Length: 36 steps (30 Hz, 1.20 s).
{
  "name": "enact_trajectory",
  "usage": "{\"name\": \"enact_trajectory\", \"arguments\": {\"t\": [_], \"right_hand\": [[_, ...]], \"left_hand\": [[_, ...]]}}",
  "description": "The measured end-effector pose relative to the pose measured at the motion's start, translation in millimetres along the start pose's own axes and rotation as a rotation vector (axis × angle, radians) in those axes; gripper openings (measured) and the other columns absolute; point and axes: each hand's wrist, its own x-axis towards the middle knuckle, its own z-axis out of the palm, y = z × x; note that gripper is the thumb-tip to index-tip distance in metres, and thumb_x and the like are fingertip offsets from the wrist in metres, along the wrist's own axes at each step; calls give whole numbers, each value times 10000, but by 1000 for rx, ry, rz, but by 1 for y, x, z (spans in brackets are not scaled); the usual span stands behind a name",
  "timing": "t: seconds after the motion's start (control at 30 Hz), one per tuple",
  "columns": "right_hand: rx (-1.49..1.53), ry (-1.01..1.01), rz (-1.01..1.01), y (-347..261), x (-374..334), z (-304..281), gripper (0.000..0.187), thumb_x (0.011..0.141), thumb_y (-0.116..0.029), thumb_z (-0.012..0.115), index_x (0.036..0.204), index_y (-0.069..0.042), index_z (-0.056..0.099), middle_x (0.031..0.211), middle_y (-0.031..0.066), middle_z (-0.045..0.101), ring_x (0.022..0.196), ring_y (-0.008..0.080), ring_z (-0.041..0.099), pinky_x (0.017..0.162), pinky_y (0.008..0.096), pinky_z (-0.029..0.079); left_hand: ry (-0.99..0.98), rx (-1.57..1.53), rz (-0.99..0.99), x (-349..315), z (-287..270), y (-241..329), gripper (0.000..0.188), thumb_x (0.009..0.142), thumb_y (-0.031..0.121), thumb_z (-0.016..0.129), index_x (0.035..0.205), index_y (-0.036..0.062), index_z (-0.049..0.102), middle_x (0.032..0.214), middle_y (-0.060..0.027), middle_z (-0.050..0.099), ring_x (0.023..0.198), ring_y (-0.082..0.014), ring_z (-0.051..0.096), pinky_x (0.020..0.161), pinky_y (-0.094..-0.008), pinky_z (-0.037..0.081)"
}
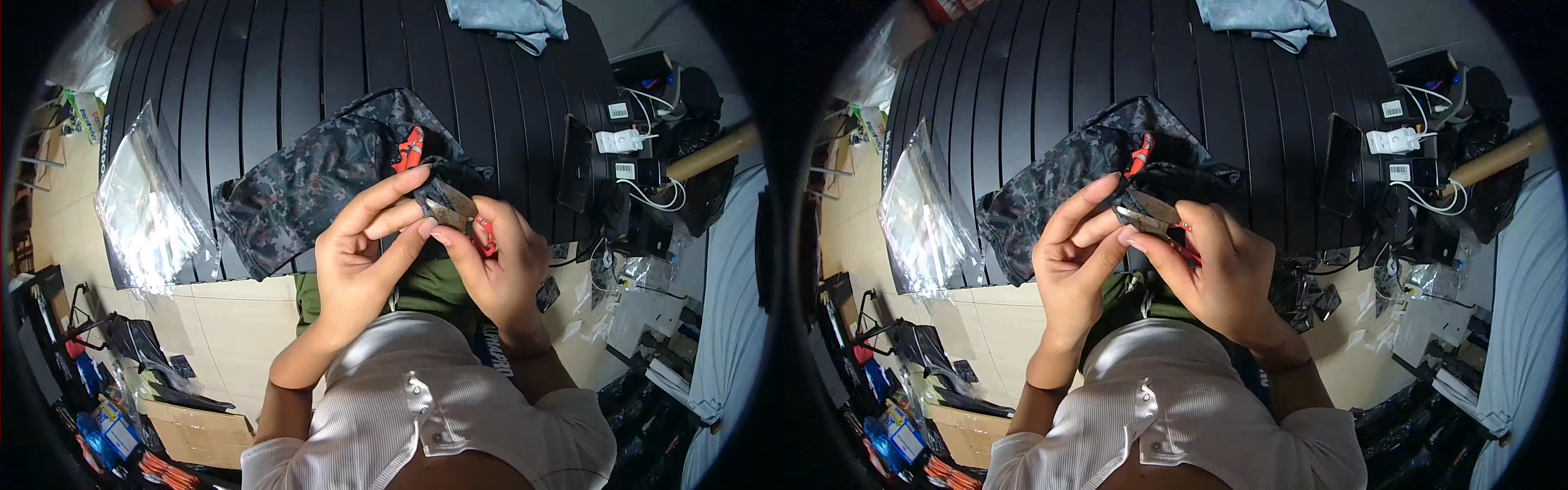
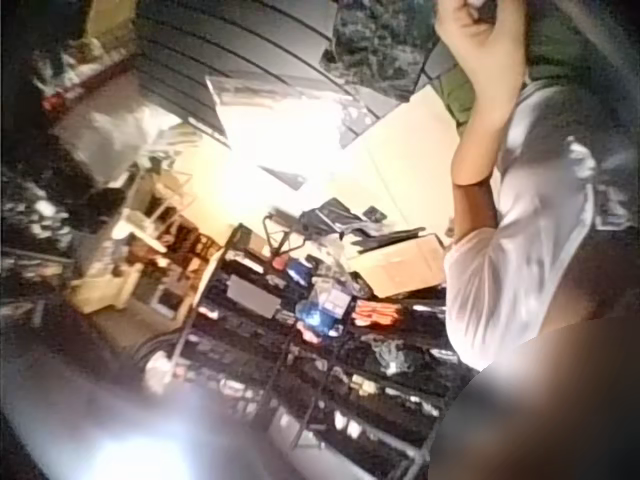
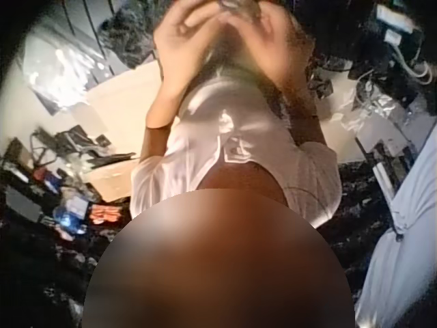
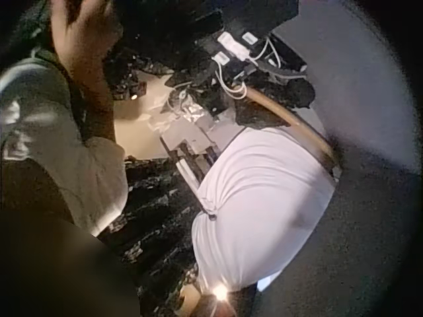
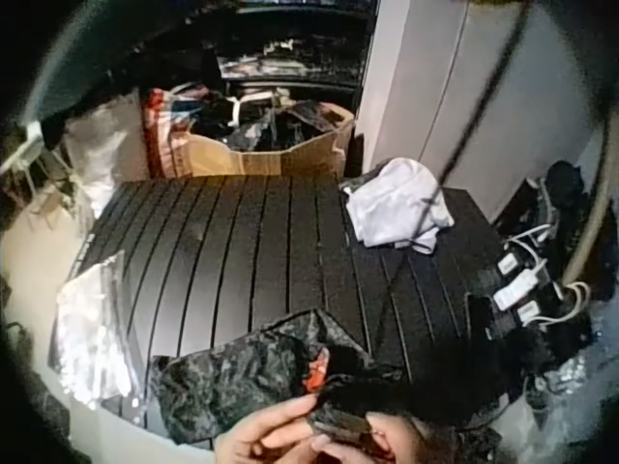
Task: Trimming loose threads from fabric arm sleeves, folding them, and placing them into clear plastic packaging.
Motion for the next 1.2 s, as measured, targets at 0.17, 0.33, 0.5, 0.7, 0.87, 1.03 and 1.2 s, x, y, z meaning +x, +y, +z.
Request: {"name": "enact_trajectory", "arguments": {"t": [0.17,0.33,0.5,0.7,0.87,1.03,1.2], "right_hand": [[6,-3,11,-2,2,-1,270,706,-122,743,901,-29,582,625,20,512,494,72,433,451,213,359],[21,-1,36,0,1,0,259,717,-131,736,900,-26,586,644,30,535,505,71,454,463,211,374],[-23,-6,-24,5,2,-2,209,748,-132,703,887,-21,594,651,42,561,524,85,491,476,221,393],[94,125,81,12,0,-14,220,728,-125,725,849,-27,570,608,32,542,475,81,495,436,215,393],[79,96,109,9,-3,-18,230,716,-103,721,877,-22,579,618,9,540,505,62,472,480,202,387],[25,5,82,4,-8,-12,274,689,-108,742,892,-24,580,587,-21,483,510,50,419,487,196,364],[25,65,29,6,-6,-3,267,708,-124,743,879,-20,567,570,-17,452,504,39,399,458,187,339]], "left_hand": [[-8,28,-3,3,1,-1,435,801,-99,560,1219,-46,455,1035,-98,622,962,-89,564,870,-216,404],[-23,121,37,5,0,-7,454,800,-82,570,1233,-38,443,972,-68,649,886,-42,527,837,-194,393],[21,43,-57,5,4,-4,488,793,-82,581,1252,-30,424,953,-57,654,860,-37,512,837,-194,386],[67,-104,-127,7,7,-5,578,782,-99,588,1304,7,363,958,-39,636,868,-38,540,813,-195,425],[60,-165,-159,8,6,-7,607,783,-109,578,1324,24,336,955,-45,634,874,-54,558,816,-206,436],[33,-193,-149,8,11,-5,605,791,-107,565,1331,14,320,976,-69,637,890,-72,565,836,-217,433],[3,-125,-120,6,9,-7,612,795,-107,560,1340,7,306,967,-59,641,897,-67,556,841,-213,425]]}}
